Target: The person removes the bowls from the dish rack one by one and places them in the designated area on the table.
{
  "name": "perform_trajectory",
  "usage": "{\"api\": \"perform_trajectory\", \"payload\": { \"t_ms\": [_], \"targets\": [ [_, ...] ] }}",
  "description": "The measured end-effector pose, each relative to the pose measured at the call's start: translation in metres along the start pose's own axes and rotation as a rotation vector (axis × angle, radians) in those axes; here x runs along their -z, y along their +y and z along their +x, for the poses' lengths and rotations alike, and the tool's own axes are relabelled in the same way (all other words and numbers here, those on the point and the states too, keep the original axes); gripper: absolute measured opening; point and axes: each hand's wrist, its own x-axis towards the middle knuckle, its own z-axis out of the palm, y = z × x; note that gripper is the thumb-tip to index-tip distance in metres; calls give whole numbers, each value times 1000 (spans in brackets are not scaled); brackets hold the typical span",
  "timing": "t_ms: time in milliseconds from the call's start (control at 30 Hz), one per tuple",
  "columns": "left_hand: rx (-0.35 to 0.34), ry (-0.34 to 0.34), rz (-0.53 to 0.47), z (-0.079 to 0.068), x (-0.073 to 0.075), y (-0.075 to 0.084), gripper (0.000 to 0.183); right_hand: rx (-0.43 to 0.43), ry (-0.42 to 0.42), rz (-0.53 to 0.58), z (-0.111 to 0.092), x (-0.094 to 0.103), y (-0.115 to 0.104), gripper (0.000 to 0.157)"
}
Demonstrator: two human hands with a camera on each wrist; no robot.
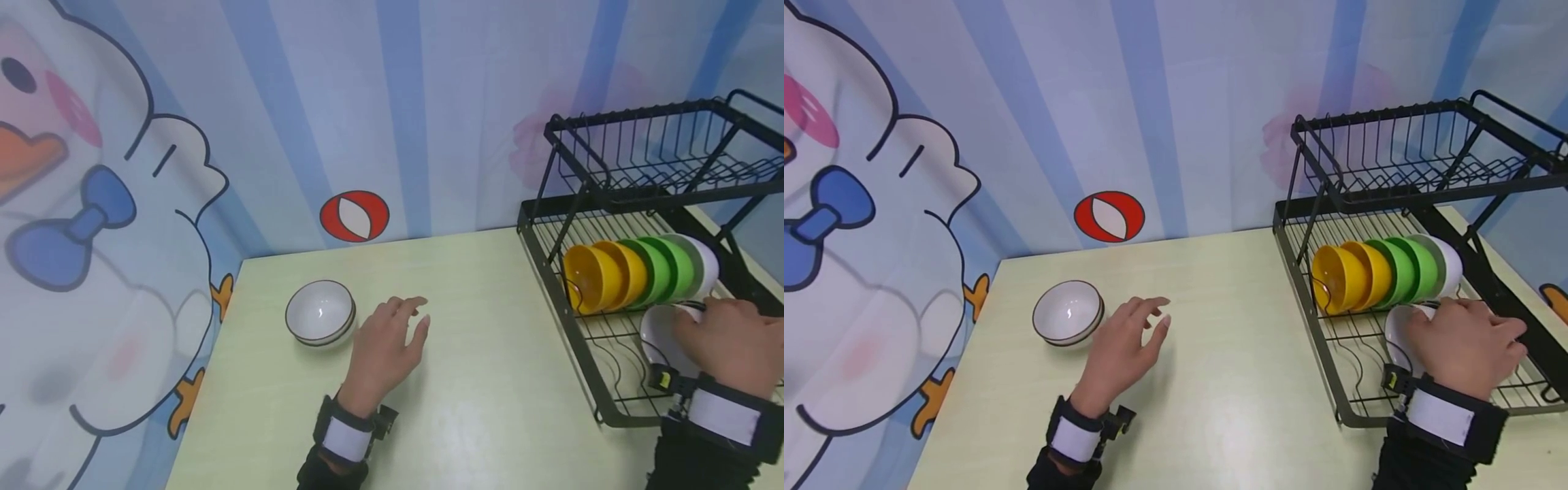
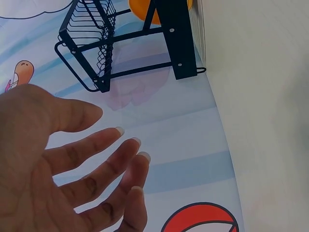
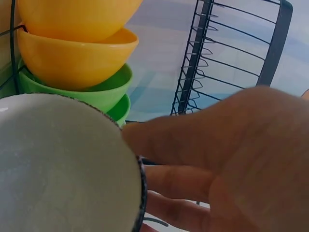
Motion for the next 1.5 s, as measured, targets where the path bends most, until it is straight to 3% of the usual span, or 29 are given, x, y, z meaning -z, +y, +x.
{"api": "perform_trajectory", "payload": {
  "t_ms": [200,467,733,900,1267,1500],
  "targets": [
    [-10,6,8,-1,-1,0,30,-79,-93,-6,2,-1,-4,45],
    [-17,5,4,0,-1,1,30,-37,-46,4,2,-6,0,41],
    [-43,5,8,0,-2,0,30,-76,-92,70,4,-8,2,53],
    [-39,6,7,0,-1,0,30,-52,-83,42,5,-6,2,60],
    [-44,-13,1,1,-1,2,30,4,-47,-24,-2,-3,-9,51],
    [-43,-20,3,0,-2,2,30,195,-11,-36,-8,-3,-10,29]
  ]
}}
